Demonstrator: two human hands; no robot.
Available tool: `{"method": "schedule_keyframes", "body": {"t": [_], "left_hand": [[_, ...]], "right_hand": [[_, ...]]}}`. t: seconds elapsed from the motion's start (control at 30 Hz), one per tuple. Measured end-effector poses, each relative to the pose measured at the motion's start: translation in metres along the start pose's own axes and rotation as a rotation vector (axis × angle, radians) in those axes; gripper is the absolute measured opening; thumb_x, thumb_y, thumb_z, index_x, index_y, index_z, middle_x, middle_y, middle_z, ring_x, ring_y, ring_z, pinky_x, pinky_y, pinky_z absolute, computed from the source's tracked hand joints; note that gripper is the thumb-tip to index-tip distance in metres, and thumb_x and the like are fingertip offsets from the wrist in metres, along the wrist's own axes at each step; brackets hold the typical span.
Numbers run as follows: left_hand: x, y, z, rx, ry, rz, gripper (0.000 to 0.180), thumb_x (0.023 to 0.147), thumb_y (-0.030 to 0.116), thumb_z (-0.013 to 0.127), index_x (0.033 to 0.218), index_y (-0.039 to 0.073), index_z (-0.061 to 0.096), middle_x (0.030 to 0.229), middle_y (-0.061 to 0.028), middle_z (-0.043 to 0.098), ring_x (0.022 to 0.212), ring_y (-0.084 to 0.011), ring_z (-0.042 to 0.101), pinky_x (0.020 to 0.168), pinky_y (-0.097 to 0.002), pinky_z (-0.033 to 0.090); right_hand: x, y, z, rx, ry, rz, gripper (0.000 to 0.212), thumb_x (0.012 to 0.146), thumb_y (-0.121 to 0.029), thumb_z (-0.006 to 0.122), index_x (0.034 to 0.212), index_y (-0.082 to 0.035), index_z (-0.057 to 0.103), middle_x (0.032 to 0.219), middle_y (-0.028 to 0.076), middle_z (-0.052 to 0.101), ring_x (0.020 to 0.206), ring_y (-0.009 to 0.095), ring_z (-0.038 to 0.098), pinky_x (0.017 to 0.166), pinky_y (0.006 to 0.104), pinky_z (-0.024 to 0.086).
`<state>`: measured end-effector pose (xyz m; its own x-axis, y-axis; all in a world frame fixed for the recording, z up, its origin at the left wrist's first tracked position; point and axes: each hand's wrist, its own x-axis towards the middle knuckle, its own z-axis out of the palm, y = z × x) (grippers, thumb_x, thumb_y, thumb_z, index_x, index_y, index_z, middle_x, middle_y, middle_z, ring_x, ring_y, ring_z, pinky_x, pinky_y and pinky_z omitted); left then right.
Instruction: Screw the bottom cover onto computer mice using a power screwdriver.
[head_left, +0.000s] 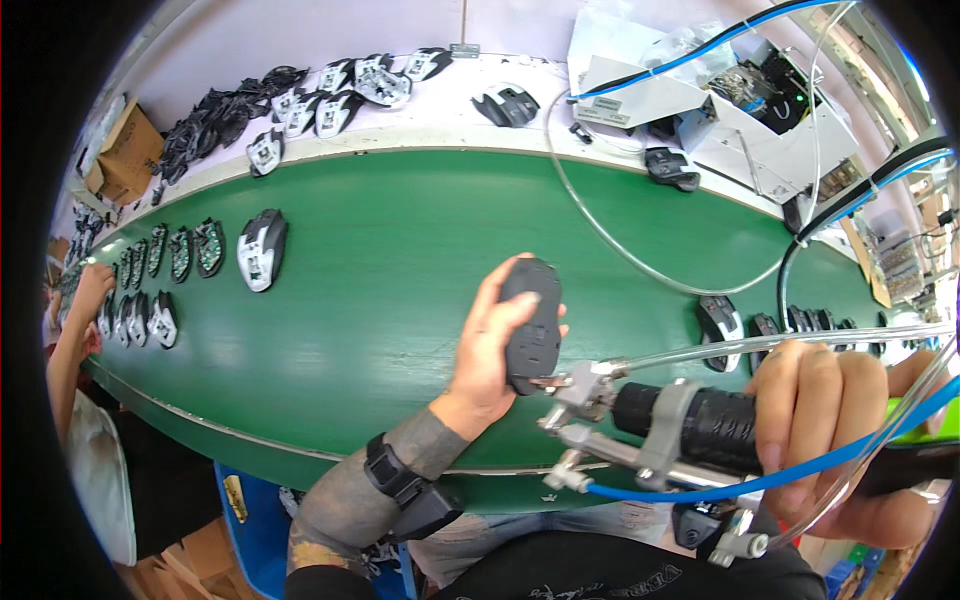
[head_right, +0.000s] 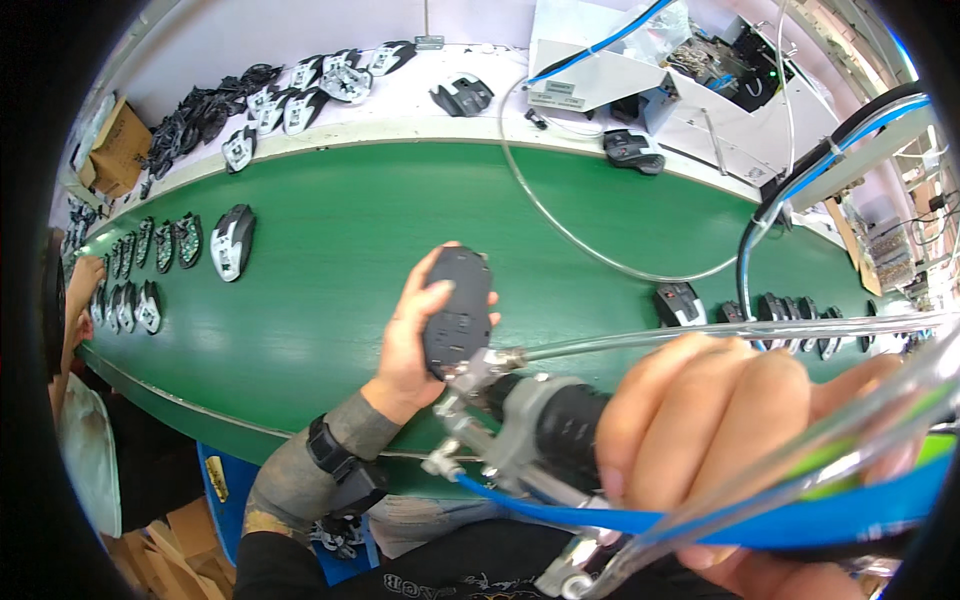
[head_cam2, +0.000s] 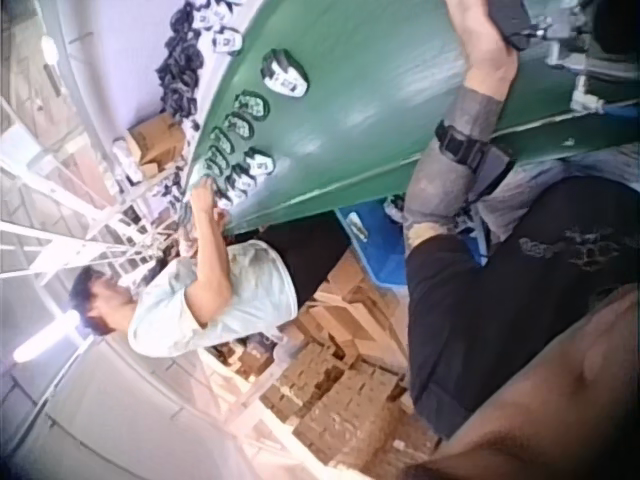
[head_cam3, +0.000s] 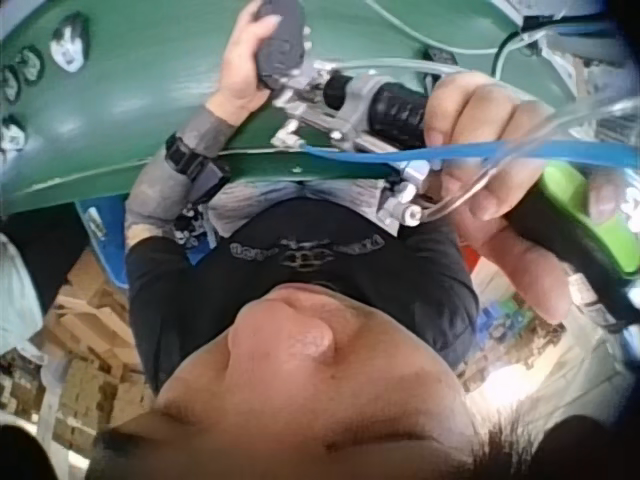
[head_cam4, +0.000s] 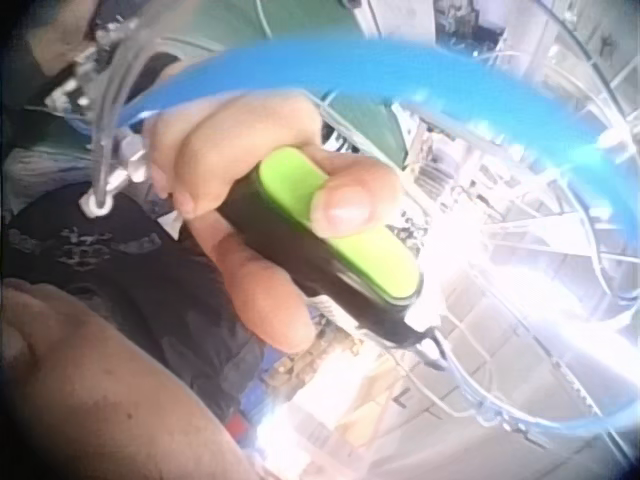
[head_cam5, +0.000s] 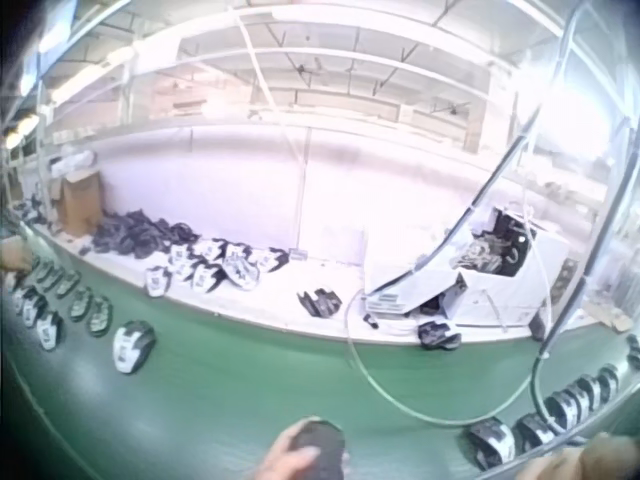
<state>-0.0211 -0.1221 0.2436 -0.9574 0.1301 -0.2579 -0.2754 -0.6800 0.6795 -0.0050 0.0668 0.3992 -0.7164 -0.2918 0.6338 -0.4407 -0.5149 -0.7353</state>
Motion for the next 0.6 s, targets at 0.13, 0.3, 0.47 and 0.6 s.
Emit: {"method": "schedule_keyframes", "body": {"t": [0.13,0.3,0.47,0.6], "left_hand": [[0.014,0.004,0.001,0.619,-0.085,0.083,0.044,0.092,0.032,0.061,0.125,0.004,0.054,0.128,-0.0084,0.052,0.121,-0.0174,0.046,0.103,-0.0314,0.035],[0.043,0.062,-0.048,1.309,0.189,0.749,0.05,0.078,0.024,0.074,0.119,0.004,0.054,0.126,-0.0183,0.049,0.12,-0.0337,0.047,0.103,-0.0416,0.037],[0.052,0.139,-0.151,1.882,0.993,0.893,0.066,0.075,0.033,0.074,0.13,0.008,0.047,0.139,-0.0279,0.032,0.129,-0.0451,0.03,0.107,-0.0522,0.029],[0.047,0.153,-0.198,2.005,1.232,0.647,0.067,0.075,0.041,0.073,0.134,0.022,0.048,0.14,-0.0282,0.031,0.128,-0.0467,0.033,0.105,-0.0522,0.032]], "right_hand": [[0.014,0.003,-0.031,0.221,-0.307,-0.026,0.063,0.086,-0.035,0.07,0.133,-0.02,0.031,0.071,0.002,0.056,0.056,0.015,0.057,0.051,0.0279,0.048],[0.008,-0.001,-0.018,0.066,0.055,-0.027,0.057,0.086,-0.041,0.068,0.119,-0.012,0.032,0.062,-0.005,0.057,0.051,0.008,0.059,0.056,0.0216,0.049],[0.008,-0.019,-0.025,0.124,0.104,0.173,0.059,0.084,-0.039,0.071,0.122,-0.015,0.033,0.067,0.0,0.054,0.058,0.014,0.056,0.063,0.0285,0.047],[0.014,-0.03,-0.048,0.263,0.025,0.355,0.072,0.081,-0.035,0.073,0.134,-0.02,0.027,0.075,0.009,0.054,0.07,0.024,0.056,0.069,0.0372,0.047]]}}
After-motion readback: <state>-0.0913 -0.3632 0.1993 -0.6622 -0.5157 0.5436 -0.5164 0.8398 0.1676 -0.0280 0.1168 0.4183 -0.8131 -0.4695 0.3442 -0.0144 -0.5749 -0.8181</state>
